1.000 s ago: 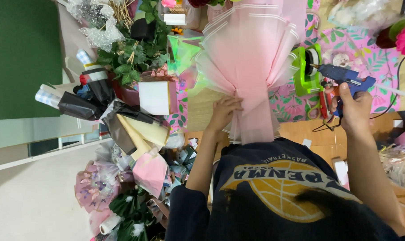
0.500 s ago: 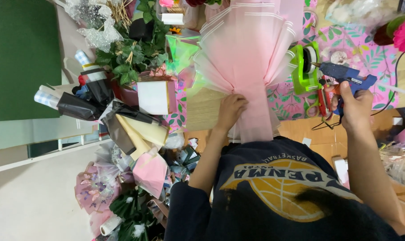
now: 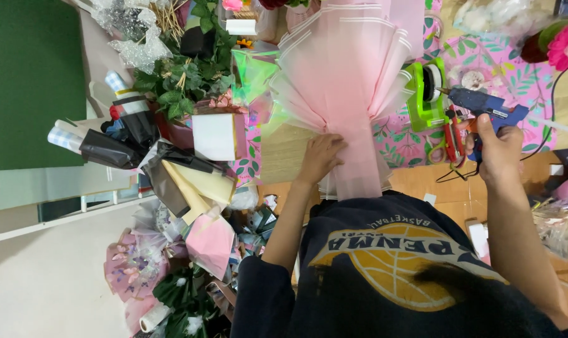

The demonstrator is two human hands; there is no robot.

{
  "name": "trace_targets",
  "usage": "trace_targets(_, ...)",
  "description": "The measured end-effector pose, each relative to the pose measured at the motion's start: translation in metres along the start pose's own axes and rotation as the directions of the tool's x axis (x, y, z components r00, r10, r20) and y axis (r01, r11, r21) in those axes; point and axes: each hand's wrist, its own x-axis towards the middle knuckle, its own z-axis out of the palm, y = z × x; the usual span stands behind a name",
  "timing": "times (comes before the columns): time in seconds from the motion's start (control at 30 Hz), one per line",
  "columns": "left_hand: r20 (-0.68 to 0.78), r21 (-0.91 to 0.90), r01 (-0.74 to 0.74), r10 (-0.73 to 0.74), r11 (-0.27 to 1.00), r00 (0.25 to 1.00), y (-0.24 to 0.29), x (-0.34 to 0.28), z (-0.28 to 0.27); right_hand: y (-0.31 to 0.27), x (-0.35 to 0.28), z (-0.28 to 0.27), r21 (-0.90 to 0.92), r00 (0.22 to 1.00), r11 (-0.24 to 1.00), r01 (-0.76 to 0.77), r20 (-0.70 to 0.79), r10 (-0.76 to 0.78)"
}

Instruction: The person wraps a bouquet of artificial flowers in pink and iridescent paper. They use a hot glue gun to secure the paper layers and attach decorative butterfly cutouts to the wrapping.

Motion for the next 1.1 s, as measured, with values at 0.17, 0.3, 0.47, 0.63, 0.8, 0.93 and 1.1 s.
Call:
trace_targets(0.17, 0.079, 0.031, 0.011, -0.014, 0.999, 0.997, 0.003, 0.001, -0.006, -0.007, -0.004, 0.001, -0.006, 1.0, 1.0, 0.015, 0.015, -0.015)
trace_targets(0.3, 0.118, 0.126, -0.09, 0.075, 0.988, 0.99, 0.011, 0.007, -0.008, -0.011, -0.007, 0.002, -0.019, 0.999, 1.0, 0.025, 0.028, -0.024)
trace_targets(0.47, 0.191, 0.45, -0.257, 0.189, 0.855, 0.963, -0.003, 0.026, 0.003, -0.009, -0.006, 0.003, 0.002, 0.999, 0.999, 0.034, 0.024, -0.034)
trace_targets(0.63, 0.276, 0.383, -0.229, 0.126, 0.895, 0.953, 0.0, 0.033, -0.007, -0.001, -0.006, -0.002, 0.034, 1.0, 0.999, 0.031, -0.003, -0.031)
trace_targets(0.8, 0.14, 0.278, -0.118, 0.081, 0.953, 0.987, 0.028, 0.043, -0.029, -0.001, -0.007, -0.006, 0.056, 0.999, 0.998, 0.043, -0.012, -0.042)
trace_targets(0.93, 0.08, 0.41, -0.098, 0.071, 0.907, 0.994, 0.036, 0.039, 0.003, -0.001, -0.007, -0.005, 0.069, 0.999, 0.997, 0.047, -0.014, -0.046)
trace_targets(1.1, -0.11, 0.65, -0.02, 0.12, 0.76, 0.987, 0.044, 0.037, 0.011, -0.004, -0.008, -0.004, 0.058, 0.999, 0.998, 0.038, -0.003, -0.038)
